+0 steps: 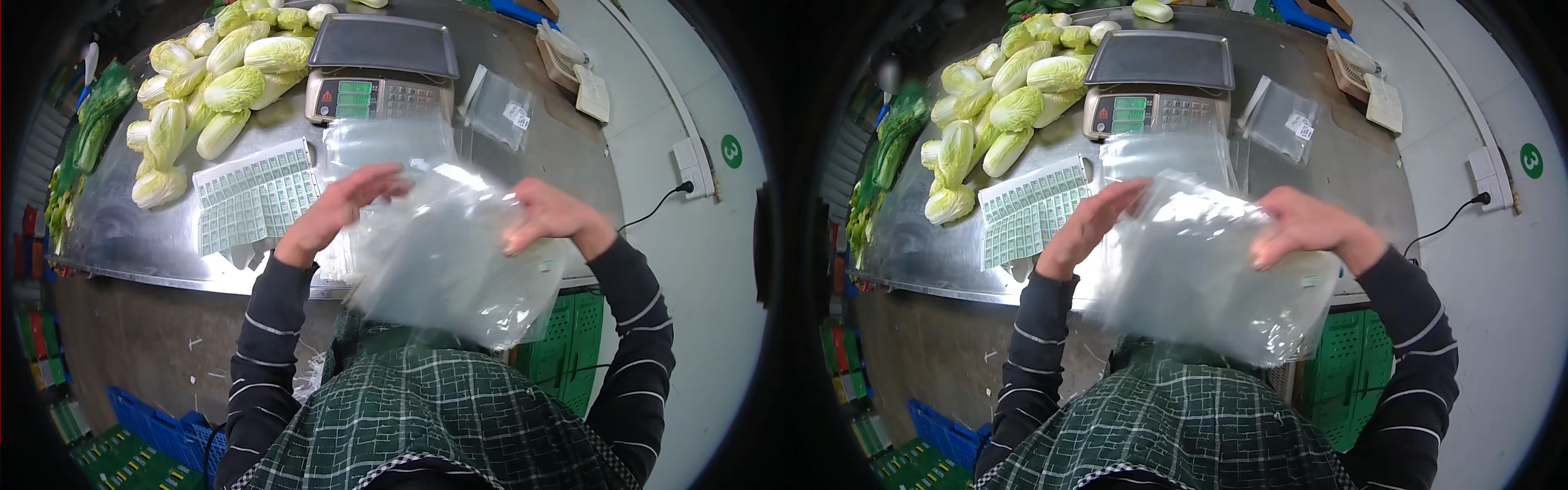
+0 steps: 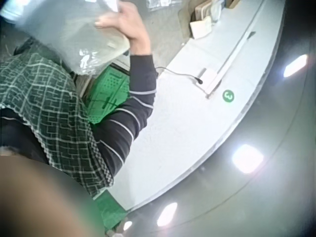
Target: Labeling plastic bags for food packaging using stickers from a sheet.
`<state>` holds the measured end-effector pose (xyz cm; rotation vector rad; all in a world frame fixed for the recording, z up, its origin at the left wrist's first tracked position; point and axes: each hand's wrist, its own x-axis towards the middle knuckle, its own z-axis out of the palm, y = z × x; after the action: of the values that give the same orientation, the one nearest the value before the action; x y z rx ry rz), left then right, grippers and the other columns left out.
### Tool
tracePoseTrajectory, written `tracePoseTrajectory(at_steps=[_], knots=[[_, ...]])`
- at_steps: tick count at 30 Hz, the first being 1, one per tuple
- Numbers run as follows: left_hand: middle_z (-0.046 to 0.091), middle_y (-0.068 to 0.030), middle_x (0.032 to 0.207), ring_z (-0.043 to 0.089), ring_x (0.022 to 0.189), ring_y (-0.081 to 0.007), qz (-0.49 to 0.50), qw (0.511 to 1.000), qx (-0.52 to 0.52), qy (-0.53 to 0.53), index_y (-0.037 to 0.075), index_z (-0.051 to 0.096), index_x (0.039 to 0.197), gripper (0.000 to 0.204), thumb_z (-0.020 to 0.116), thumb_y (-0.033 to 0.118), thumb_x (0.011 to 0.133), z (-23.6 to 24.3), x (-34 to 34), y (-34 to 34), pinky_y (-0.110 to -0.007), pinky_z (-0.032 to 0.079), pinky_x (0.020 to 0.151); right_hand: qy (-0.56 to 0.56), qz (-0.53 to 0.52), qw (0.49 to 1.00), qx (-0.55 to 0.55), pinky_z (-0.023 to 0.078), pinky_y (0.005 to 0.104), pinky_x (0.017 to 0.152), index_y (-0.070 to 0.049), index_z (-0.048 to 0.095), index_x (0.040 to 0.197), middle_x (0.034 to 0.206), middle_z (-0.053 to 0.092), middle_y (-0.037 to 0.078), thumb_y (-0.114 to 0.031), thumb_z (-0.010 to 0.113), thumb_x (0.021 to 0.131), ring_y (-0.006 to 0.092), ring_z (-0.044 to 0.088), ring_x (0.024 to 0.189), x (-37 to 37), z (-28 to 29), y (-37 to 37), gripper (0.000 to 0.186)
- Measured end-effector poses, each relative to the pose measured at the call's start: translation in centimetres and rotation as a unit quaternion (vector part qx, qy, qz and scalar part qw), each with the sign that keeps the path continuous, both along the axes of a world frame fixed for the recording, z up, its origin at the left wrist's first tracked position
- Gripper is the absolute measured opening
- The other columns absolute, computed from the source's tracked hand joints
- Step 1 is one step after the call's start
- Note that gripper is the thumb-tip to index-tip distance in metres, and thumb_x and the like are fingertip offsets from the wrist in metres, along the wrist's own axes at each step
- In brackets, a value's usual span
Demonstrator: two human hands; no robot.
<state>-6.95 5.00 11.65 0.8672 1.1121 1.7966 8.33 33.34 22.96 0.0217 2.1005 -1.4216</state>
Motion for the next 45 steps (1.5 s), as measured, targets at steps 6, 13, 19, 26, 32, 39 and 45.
tracePoseTrajectory(at_steps=[6, 13, 19, 26, 32, 39, 45], knots=[[0.064, -0.0125, 0.106, 0.059, 0.094, -0.0156, 0.054, 0.968, -0.227, -0.093, -0.006, 0.055, 0.118, 0.058, 0.075, 0.006, 0.065, 0.1, 7.6, -3.1, -0.028, 0.046, 0.085, -0.159, 0.054, 0.985, -0.039, 0.049, 0.0266, 0.074, 0.004, 0.06, 0.106, 0.09, 0.068, 0.008, -0.01, 0.077, 0.069, 0.0109, 0.062, 0.08, -2.5, -7.1, -5.4, 0.043], [0.064, -0.0159, 0.095, 0.066, 0.078, -0.0203, 0.216, 0.907, -0.202, -0.299, -0.009, 0.054, 0.11, 0.043, 0.063, -0.006, 0.069, -7.1, 9.4, -6.5, -0.032, 0.055, 0.074, -0.213, 0.021, 0.962, -0.172, 0.044, 0.0325, 0.091, 0.004, 0.053, 0.122, 0.113, 0.061, 0.011, -0.025, 0.073, 0.076, 0.0178, 0.056, 0.103, -0.3, -14.8, 4.1, 0.058], [0.062, -0.0148, 0.103, 0.065, 0.087, -0.0224, 0.236, 0.902, -0.228, -0.279, -0.007, 0.049, 0.118, 0.052, 0.064, -0.009, 0.068, -8.4, 4.3, -3.9, -0.033, 0.054, 0.079, -0.087, -0.377, 0.773, -0.502, 0.046, 0.0339, 0.091, 0.005, 0.049, 0.122, 0.116, 0.058, 0.011, -0.031, 0.06, 0.09, 0.019, 0.056, 0.107, 0.9, -19.7, 2.1, 0.05], [0.063, -0.0152, 0.105, 0.063, 0.091, -0.0213, 0.204, 0.919, -0.336, -0.01, -0.005, 0.053, 0.111, 0.054, 0.078, 0.001, 0.064, -10.9, 1.0, -1.6, -0.031, 0.049, 0.079, 0.078, -0.496, 0.861, -0.076, 0.046, 0.0333, 0.085, 0.008, 0.046, 0.122, 0.107, 0.06, 0.017, -0.012, 0.072, 0.076, 0.0228, 0.059, 0.099, 0.4, -23.4, -2.0, 0.056], [0.049, -0.0215, 0.116, 0.055, 0.102, -0.0356, 0.201, 0.699, -0.615, 0.305, -0.006, 0.036, 0.128, 0.099, 0.087, 0.034, 0.053, -8.8, 3.7, 0.3, -0.041, 0.047, 0.086, 0.16, -0.434, 0.87, 0.171, 0.042, 0.0373, 0.094, 0.004, 0.046, 0.124, 0.12, 0.048, 0.021, -0.007, 0.071, 0.07, 0.032, 0.051, 0.112, 2.5, -24.4, -3.2, 0.06], [0.044, -0.0233, 0.126, 0.045, 0.116, -0.0373, 0.291, 0.688, -0.544, 0.383, -0.004, 0.033, 0.133, 0.101, 0.084, 0.039, 0.057, -9.6, 3.8, -0.1, -0.042, 0.041, 0.095, 0.181, -0.426, 0.878, 0.125, 0.042, 0.0377, 0.093, 0.003, 0.045, 0.125, 0.122, 0.047, 0.02, -0.007, 0.071, 0.07, 0.0337, 0.05, 0.111, 2.5, -23.8, -3.0, 0.062], [0.042, -0.0208, 0.131, 0.042, 0.119, -0.0365, 0.308, 0.649, -0.514, 0.469, 0.0, 0.037, 0.133, 0.092, 0.082, 0.036, 0.061, -9.8, 4.3, -2.4, -0.043, 0.036, 0.099, 0.26, -0.233, 0.819, 0.455, 0.034, 0.045, 0.096, -0.004, 0.055, 0.118, 0.125, 0.05, 0.017, -0.026, 0.078, 0.064, 0.0334, 0.044, 0.117, 11.4, -21.1, 3.3, 0.063]])
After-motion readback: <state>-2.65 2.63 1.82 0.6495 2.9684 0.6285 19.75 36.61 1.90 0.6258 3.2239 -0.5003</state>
